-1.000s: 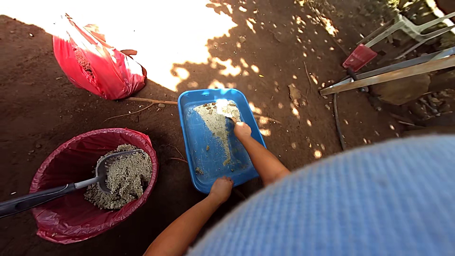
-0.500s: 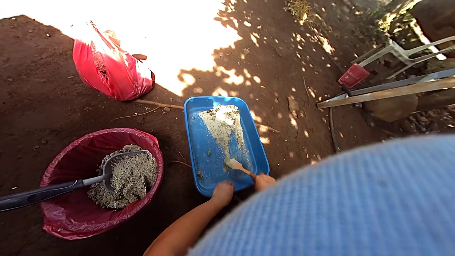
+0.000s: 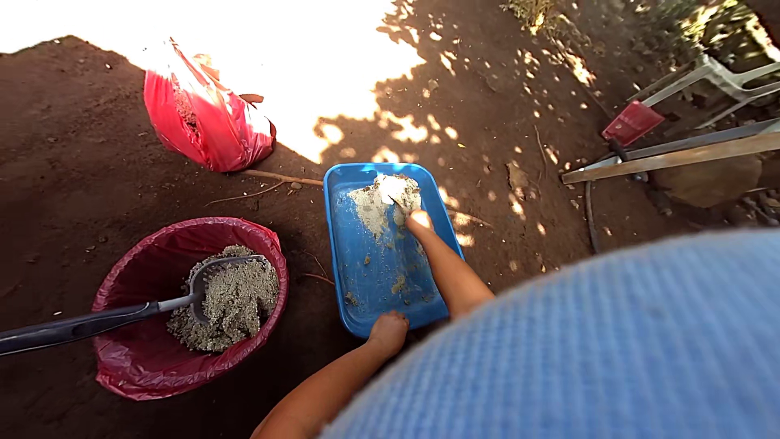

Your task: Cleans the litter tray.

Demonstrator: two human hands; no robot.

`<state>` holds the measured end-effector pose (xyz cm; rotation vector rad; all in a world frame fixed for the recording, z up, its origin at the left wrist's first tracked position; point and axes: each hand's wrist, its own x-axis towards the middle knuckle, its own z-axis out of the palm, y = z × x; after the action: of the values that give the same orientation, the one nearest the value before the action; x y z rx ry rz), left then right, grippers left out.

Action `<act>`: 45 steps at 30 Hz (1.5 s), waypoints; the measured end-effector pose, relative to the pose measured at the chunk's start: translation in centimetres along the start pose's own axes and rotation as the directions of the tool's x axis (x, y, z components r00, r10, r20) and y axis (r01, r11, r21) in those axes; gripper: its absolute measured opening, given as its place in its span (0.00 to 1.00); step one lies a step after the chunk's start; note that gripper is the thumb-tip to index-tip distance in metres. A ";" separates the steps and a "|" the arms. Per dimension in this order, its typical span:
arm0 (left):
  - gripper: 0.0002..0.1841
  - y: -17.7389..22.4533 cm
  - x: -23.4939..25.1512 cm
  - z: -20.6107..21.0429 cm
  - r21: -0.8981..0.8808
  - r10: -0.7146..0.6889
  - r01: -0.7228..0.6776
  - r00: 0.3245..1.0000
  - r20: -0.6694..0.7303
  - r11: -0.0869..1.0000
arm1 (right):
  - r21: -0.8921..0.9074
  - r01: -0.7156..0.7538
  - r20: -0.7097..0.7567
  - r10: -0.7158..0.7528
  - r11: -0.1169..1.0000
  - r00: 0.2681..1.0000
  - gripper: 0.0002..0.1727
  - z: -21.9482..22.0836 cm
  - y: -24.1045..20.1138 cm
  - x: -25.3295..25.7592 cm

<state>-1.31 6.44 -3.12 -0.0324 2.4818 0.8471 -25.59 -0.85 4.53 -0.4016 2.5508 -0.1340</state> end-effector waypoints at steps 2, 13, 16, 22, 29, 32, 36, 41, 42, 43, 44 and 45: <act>0.17 0.0 0.3 -0.3 -0.037 -0.015 0.015 1.000 -0.012 0.999 | 0.178 0.004 0.034 -0.010 0.984 0.999 0.20 -1.5 1.1 2.0; 0.18 0.9 0.4 -0.1 -0.014 -0.041 0.041 0.999 0.012 0.999 | -0.470 0.139 0.212 -0.041 0.871 0.976 0.29 4.0 9.2 -14.3; 0.17 0.8 0.3 -0.3 -0.022 -0.032 0.032 0.999 0.027 0.999 | -0.345 0.140 0.172 -0.084 0.928 0.982 0.26 3.3 2.8 -9.4; 0.17 0.0 -0.2 -0.4 -0.048 -0.004 0.005 1.000 0.007 0.999 | -0.220 0.091 0.035 -0.085 0.971 0.996 0.20 1.7 -4.1 -2.2; 0.17 -0.1 0.3 0.0 -0.061 -0.003 0.003 1.000 -0.013 0.998 | -0.482 0.276 0.290 -0.146 0.832 0.946 0.21 2.3 2.3 -14.7; 0.17 0.7 -0.2 -0.9 -0.070 -0.021 0.021 1.000 0.014 0.997 | -0.467 0.247 0.297 -0.113 0.849 0.948 0.21 1.5 0.9 -13.2; 0.19 1.1 -0.3 -1.4 -0.030 -0.056 0.058 0.995 0.078 0.998 | -0.413 0.245 0.237 -0.157 0.877 0.959 0.16 -0.2 -5.4 -10.0; 0.18 0.5 -0.2 -0.9 -0.086 -0.054 0.057 0.998 0.033 0.995 | -0.428 0.286 0.228 -0.203 0.857 0.952 0.17 0.3 -2.7 -12.1; 0.18 0.5 -0.2 -0.9 -0.090 -0.059 0.062 0.998 0.032 0.994 | -0.451 0.275 0.240 -0.181 0.849 0.954 0.17 1.2 -1.2 -13.3; 0.18 0.5 0.0 -0.8 -0.090 -0.057 0.058 0.998 0.020 0.994 | -0.479 0.262 0.242 -0.161 0.838 0.957 0.16 2.0 0.1 -14.2; 0.18 0.5 0.1 -0.6 -0.081 -0.051 0.052 0.999 0.008 0.995 | -0.501 0.251 0.239 -0.146 0.828 0.960 0.16 2.6 1.0 -14.5; 0.17 0.5 0.2 -0.5 -0.072 -0.041 0.041 0.999 0.000 0.997 | -0.504 0.239 0.234 -0.136 0.830 0.963 0.17 3.0 1.3 -14.2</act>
<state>-1.79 6.56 -2.60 -0.1091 2.4427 0.9194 -12.88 4.74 9.00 -0.8359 2.3194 0.5302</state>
